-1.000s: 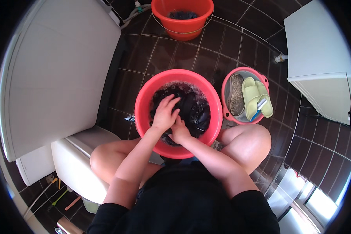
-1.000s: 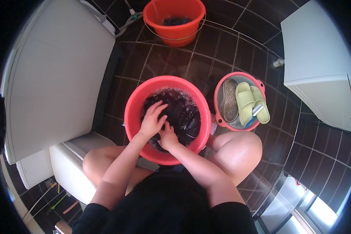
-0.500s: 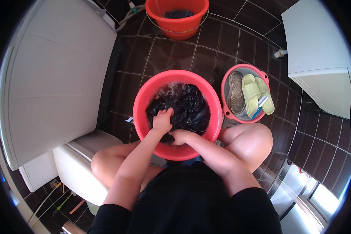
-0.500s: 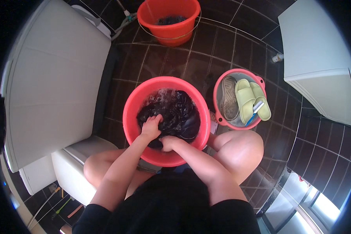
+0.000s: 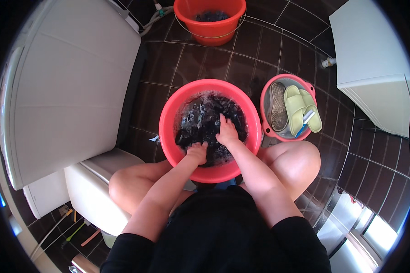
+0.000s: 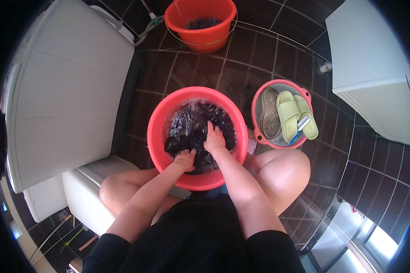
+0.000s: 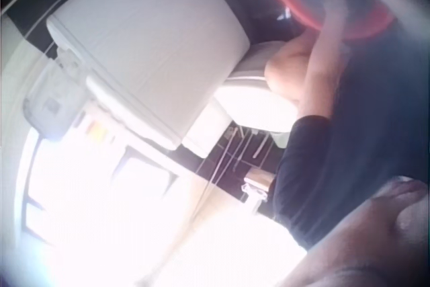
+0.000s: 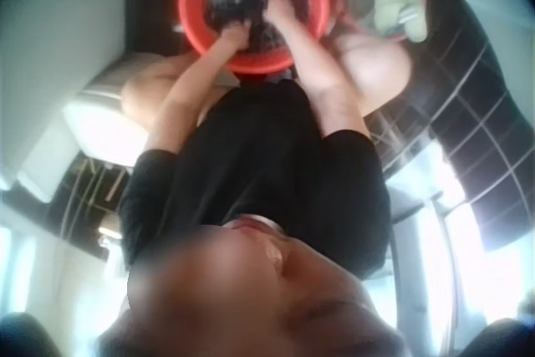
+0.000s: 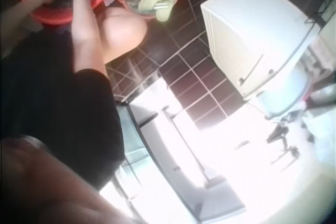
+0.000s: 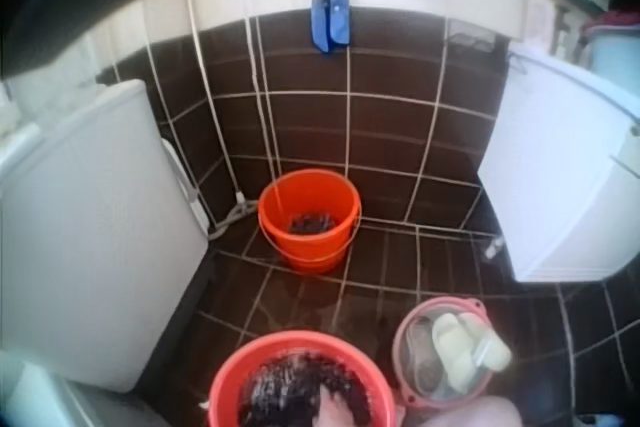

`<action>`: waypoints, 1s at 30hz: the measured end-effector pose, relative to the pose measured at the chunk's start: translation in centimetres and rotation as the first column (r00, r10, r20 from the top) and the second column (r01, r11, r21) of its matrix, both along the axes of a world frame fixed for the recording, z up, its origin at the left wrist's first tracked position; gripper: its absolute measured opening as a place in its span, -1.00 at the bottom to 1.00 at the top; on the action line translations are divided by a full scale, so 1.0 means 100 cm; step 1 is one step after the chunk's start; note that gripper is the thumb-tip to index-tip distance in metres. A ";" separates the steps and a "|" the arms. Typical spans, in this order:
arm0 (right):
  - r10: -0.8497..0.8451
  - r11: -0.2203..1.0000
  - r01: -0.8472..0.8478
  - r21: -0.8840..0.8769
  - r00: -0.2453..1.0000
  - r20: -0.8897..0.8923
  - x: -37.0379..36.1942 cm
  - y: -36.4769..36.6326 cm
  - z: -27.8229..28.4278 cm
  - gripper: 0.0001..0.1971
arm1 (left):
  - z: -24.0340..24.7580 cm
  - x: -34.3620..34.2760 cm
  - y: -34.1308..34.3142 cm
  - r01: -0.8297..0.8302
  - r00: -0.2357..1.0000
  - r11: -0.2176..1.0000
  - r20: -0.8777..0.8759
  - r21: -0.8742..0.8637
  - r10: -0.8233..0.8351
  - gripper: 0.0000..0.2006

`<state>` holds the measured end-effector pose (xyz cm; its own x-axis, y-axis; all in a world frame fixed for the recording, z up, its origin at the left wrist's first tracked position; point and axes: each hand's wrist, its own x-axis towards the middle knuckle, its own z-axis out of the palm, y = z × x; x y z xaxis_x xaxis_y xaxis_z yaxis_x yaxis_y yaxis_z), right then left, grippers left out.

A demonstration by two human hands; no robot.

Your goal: The person sits on the floor and hand-washes dark clothing items in a pink basin filled with soapy water. They then wash a pair of light green slippers in the same basin using a brush. Finally, the person transfers the washed clothes from the basin into a top-loading washing machine.

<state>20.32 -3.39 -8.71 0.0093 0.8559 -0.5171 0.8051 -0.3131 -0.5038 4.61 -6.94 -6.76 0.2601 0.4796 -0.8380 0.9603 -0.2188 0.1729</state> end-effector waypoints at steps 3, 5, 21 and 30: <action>-0.040 0.997 0.038 -0.072 0.999 -0.024 0.011 0.001 -0.008 -0.20 | 0.036 -0.008 0.030 -0.115 0.987 0.991 0.106 -0.075 0.122 -0.53; -0.089 0.996 0.089 -0.031 0.996 0.018 0.010 -0.001 0.006 -0.25 | 0.038 -0.019 0.034 -0.425 0.878 0.903 0.272 0.067 0.393 -0.70; 0.024 0.978 -0.029 -0.206 0.999 -0.029 0.005 0.003 0.047 -0.10 | 0.094 0.019 -0.034 -0.145 0.755 0.873 0.622 0.466 -0.206 -0.72; -0.006 0.988 -0.022 -0.152 0.983 -0.182 0.017 -0.037 0.079 -0.31 | 0.052 -0.012 -0.037 -0.680 0.651 0.732 0.494 0.041 0.576 -0.83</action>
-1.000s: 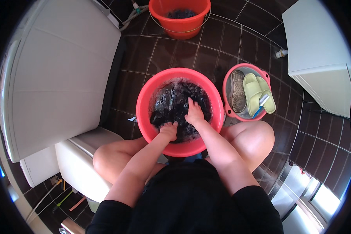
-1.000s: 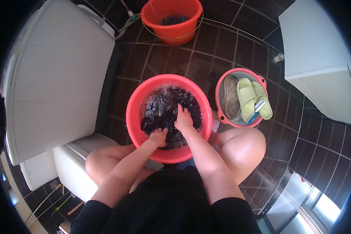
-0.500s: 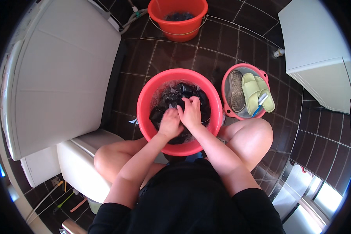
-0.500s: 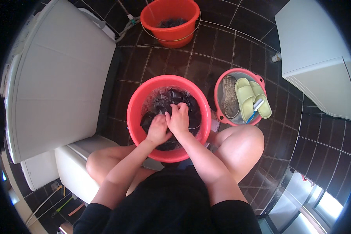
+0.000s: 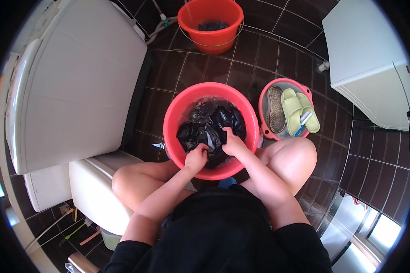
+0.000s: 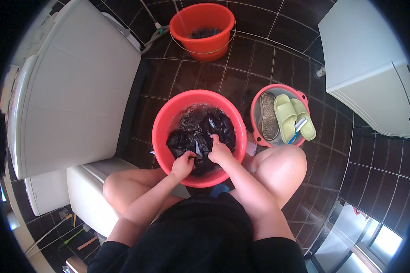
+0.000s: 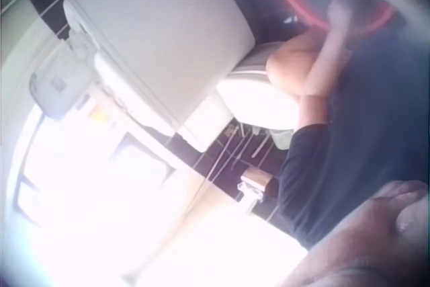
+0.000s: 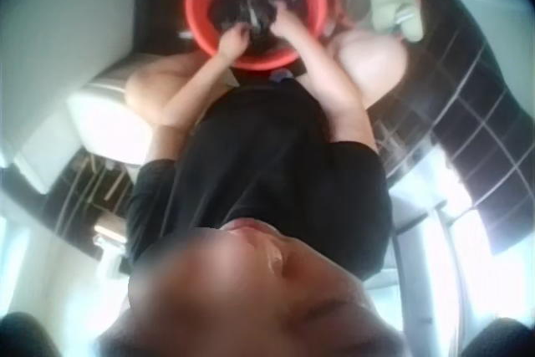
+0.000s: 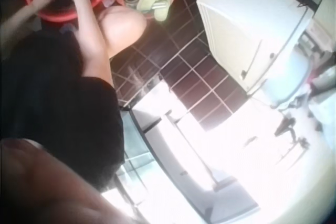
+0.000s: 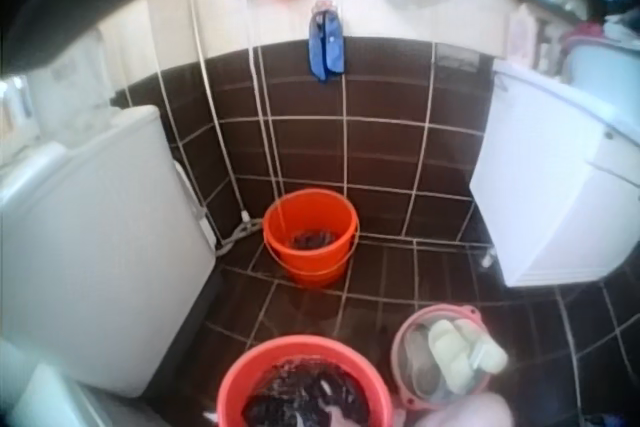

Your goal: The person sits on the floor and hand-washes dark clothing items in a pink basin filled with soapy water. They then wash a pair of light green slippers in the same basin using a brush. Finally, the person transfers the washed clothes from the basin into a top-loading washing machine.

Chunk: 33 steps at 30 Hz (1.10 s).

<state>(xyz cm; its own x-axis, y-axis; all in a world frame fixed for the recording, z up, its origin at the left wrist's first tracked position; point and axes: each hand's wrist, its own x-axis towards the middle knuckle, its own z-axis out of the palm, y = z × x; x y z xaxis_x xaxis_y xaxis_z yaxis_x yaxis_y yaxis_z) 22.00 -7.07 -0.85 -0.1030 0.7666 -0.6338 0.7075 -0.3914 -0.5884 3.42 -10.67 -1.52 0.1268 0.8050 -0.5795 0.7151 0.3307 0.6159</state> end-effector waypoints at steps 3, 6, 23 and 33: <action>-0.213 0.938 0.277 0.210 0.935 -0.282 -0.005 -0.009 0.021 -0.50 | -0.001 0.002 0.014 0.096 0.972 0.993 -0.219 0.063 -0.080 -0.82; -0.124 0.900 0.329 0.286 0.822 -0.556 -0.022 -0.018 0.068 -0.60 | -0.019 -0.008 0.033 -0.100 0.995 0.952 -0.046 -0.289 0.090 -0.73; -0.012 0.675 0.347 0.651 0.888 -0.460 0.041 0.009 0.200 -0.74 | 0.040 -0.074 0.075 -0.027 0.997 0.914 0.074 0.405 -0.004 -0.55; 0.119 0.951 -0.162 0.264 0.978 0.173 0.011 0.036 0.012 0.11 | 0.019 -0.001 0.066 0.312 0.867 0.940 -0.445 0.135 -0.224 0.01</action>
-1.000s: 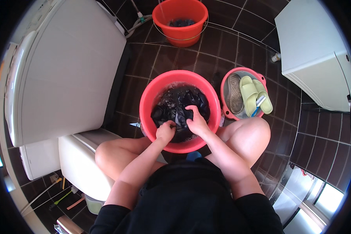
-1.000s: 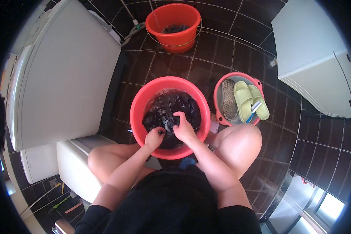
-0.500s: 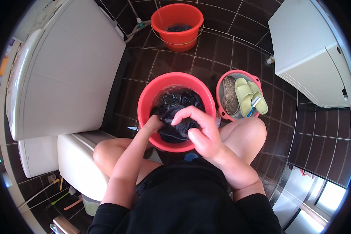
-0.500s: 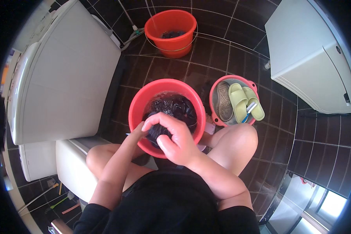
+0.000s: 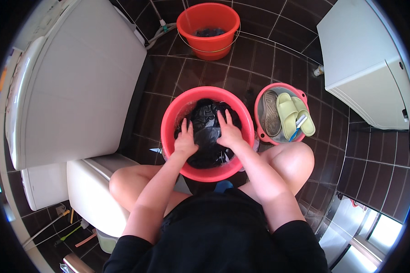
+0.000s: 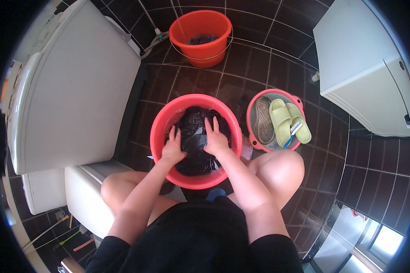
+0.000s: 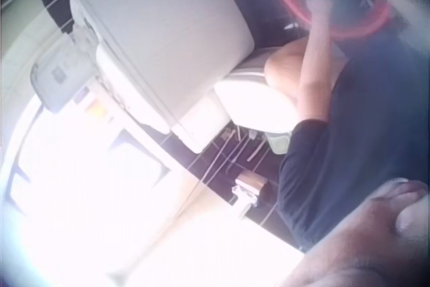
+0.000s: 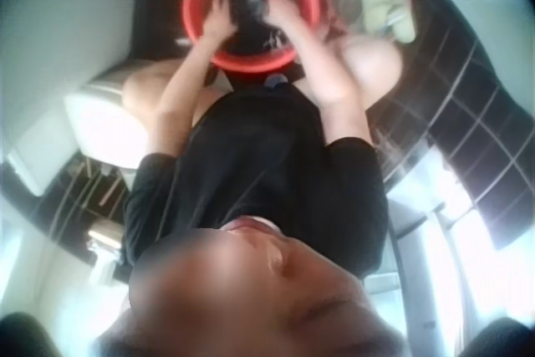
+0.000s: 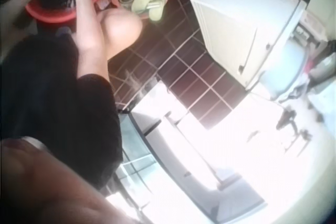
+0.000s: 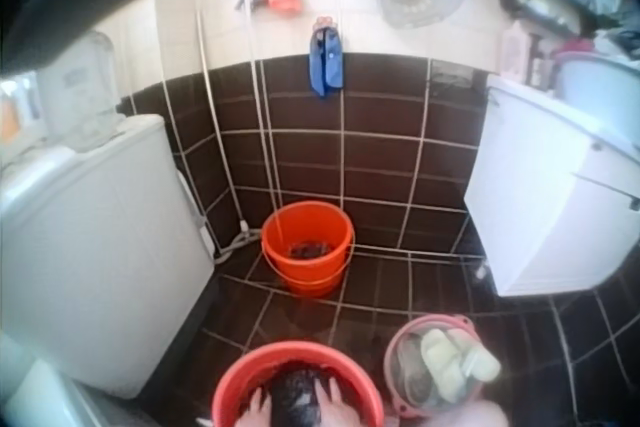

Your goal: The person sits on the floor and hand-washes dark clothing items in a pink basin filled with soapy water. They then wash a pair of light green slippers in the same basin using a brush. Finally, the person transfers the washed clothes from the basin into a top-loading washing machine.

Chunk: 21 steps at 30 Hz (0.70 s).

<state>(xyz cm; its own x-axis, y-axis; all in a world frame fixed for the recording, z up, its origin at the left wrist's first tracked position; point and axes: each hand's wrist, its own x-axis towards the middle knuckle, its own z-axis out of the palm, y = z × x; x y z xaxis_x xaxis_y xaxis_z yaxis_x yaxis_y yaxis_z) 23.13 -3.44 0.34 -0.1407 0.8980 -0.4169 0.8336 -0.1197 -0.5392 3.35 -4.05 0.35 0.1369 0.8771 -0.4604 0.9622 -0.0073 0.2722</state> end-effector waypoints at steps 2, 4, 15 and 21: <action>0.085 0.996 -0.085 -0.030 0.996 -0.009 -0.009 0.000 -0.020 0.31 | -0.021 0.006 0.001 -0.006 0.998 0.992 -0.069 -0.124 -0.003 0.31; 0.114 0.991 -0.108 -0.076 0.990 0.079 -0.015 0.005 -0.030 0.41 | -0.035 0.008 0.002 0.020 0.990 0.990 -0.135 -0.139 -0.039 0.35; 0.095 0.995 -0.093 -0.033 0.993 0.063 -0.021 0.023 -0.085 0.30 | -0.083 0.008 0.017 -0.014 0.991 0.994 -0.132 -0.109 0.000 0.23; 0.134 0.991 -0.135 0.012 0.990 0.048 -0.020 0.024 -0.125 0.05 | -0.130 0.002 0.019 -0.034 0.996 0.987 -0.091 -0.155 0.020 0.16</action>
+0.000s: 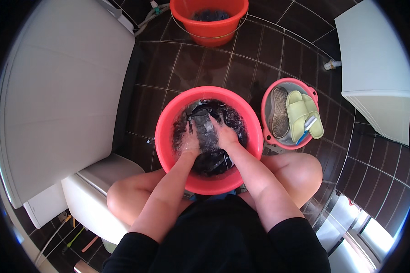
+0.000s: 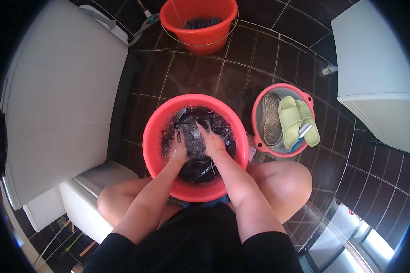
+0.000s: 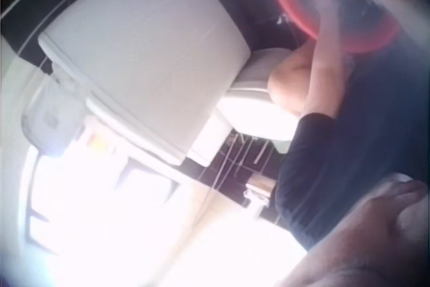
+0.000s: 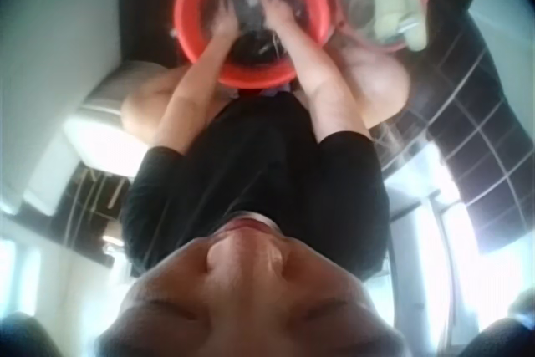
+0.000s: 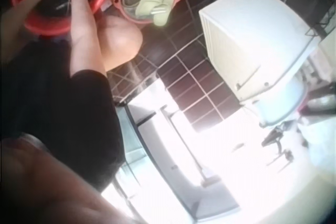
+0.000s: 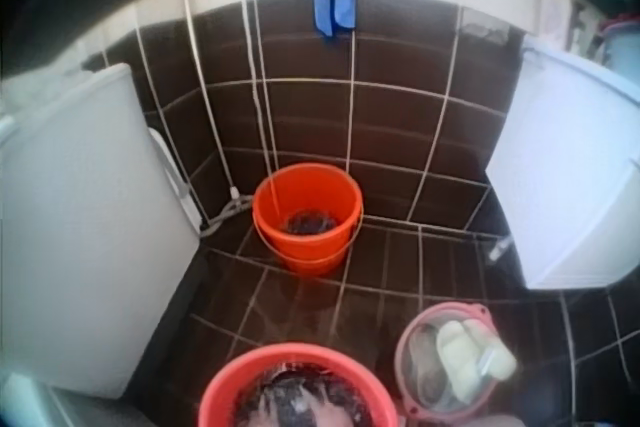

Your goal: The person sits on the floor and hand-washes dark clothing items in a pink basin filled with soapy water. They then wash a pair of light green slippers in the same basin using a brush. Finally, the person transfers the washed clothes from the basin into a top-loading washing machine.

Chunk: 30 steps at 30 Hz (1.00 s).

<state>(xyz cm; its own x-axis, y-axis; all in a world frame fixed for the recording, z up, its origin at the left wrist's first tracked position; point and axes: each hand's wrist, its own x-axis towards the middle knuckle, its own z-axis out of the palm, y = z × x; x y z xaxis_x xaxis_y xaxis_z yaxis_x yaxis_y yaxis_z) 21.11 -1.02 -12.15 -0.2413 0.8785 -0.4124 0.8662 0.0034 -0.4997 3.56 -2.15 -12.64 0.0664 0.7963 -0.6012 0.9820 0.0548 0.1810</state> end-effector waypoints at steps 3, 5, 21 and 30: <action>0.022 0.997 -0.020 -0.080 0.999 0.024 -0.001 0.002 -0.010 -0.04 | -0.002 0.003 -0.003 0.053 0.991 0.995 -0.125 0.084 -0.043 0.10; 0.119 0.981 -0.101 -0.169 0.988 0.101 -0.004 0.006 -0.014 -0.07 | -0.001 0.006 -0.001 0.073 0.973 0.997 -0.222 0.033 -0.064 0.05; 0.070 0.903 -0.036 -0.428 0.995 0.066 -0.006 0.031 0.019 -0.14 | -0.043 0.002 0.014 -0.028 0.985 0.990 -0.174 -0.139 0.003 -0.36; 0.055 0.978 -0.055 -0.201 0.998 -0.006 -0.010 0.012 -0.029 -0.15 | -0.067 -0.008 0.001 -0.073 0.995 0.997 -0.061 0.018 0.074 -0.32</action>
<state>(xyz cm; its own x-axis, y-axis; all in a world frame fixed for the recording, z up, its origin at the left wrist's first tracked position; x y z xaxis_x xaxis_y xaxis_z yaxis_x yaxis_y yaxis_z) 20.06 0.22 -15.02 -0.2871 0.7630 -0.5791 0.8674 -0.0494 -0.4952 2.79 -2.04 -19.38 -0.0291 0.8071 -0.5897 0.9847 0.1247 0.1220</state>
